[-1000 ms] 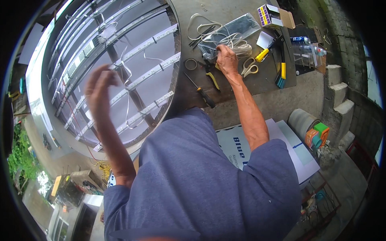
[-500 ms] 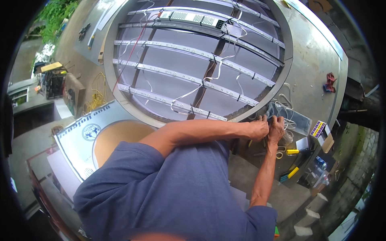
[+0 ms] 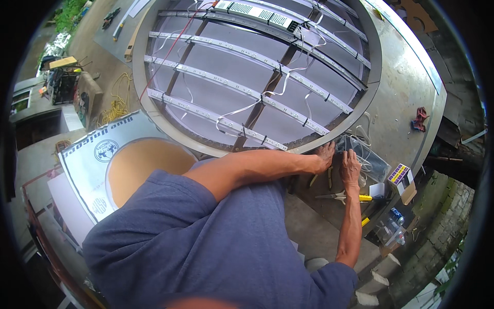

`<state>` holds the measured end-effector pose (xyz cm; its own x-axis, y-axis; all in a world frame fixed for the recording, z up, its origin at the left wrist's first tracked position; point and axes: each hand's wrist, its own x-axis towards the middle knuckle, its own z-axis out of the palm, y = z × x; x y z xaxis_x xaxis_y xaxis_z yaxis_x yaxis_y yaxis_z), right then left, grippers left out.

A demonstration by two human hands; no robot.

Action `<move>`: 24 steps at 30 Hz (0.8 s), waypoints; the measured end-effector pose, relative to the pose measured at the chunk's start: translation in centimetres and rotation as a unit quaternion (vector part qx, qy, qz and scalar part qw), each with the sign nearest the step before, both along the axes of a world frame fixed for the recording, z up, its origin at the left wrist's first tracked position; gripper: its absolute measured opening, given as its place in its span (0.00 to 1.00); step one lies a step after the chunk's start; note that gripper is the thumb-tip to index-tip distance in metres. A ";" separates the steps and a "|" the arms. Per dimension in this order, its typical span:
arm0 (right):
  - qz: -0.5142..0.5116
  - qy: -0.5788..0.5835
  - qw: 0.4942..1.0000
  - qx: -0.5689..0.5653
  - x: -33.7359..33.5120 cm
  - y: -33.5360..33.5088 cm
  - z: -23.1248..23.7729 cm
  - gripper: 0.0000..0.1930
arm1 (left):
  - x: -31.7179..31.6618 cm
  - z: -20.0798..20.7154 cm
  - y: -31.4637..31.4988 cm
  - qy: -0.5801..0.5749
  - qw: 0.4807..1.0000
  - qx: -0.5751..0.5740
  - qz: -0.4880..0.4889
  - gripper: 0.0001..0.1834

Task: Wiring and assembling internal LED components into a circular sign frame.

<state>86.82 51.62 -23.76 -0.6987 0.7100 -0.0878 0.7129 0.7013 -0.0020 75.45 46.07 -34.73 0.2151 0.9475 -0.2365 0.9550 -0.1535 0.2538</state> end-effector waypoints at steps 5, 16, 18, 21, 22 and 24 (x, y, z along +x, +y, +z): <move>-0.046 0.046 0.998 -0.011 2.7 -2.3 -0.3 0.07 | 1.0 1.1 -1.4 0.132 0.991 0.019 0.003 0.29; -0.218 0.284 0.931 -0.067 2.8 -3.7 4.6 0.03 | -5.4 14.1 3.1 -0.149 0.968 -0.200 -0.037 0.30; -0.240 0.287 0.922 -0.100 2.1 -3.7 4.6 0.04 | -5.8 15.0 4.2 -0.343 0.877 -0.318 0.111 0.36; -0.212 0.309 0.923 -0.092 1.5 -3.3 5.7 0.04 | -5.2 11.5 4.5 -0.395 0.837 -0.283 0.251 0.29; -0.203 0.320 0.918 -0.119 0.3 -2.6 6.6 0.04 | -6.0 7.5 5.6 -0.428 0.792 -0.359 0.246 0.25; -0.227 0.325 0.907 -0.140 0.9 -3.6 5.6 0.03 | -5.0 6.5 5.3 -0.448 0.740 -0.452 0.217 0.20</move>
<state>87.71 48.05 -18.14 -0.3084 0.9511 0.0163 0.7124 0.2422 -0.6587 70.43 51.40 -28.21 0.3906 0.5148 -0.7631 0.2517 0.7377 0.6265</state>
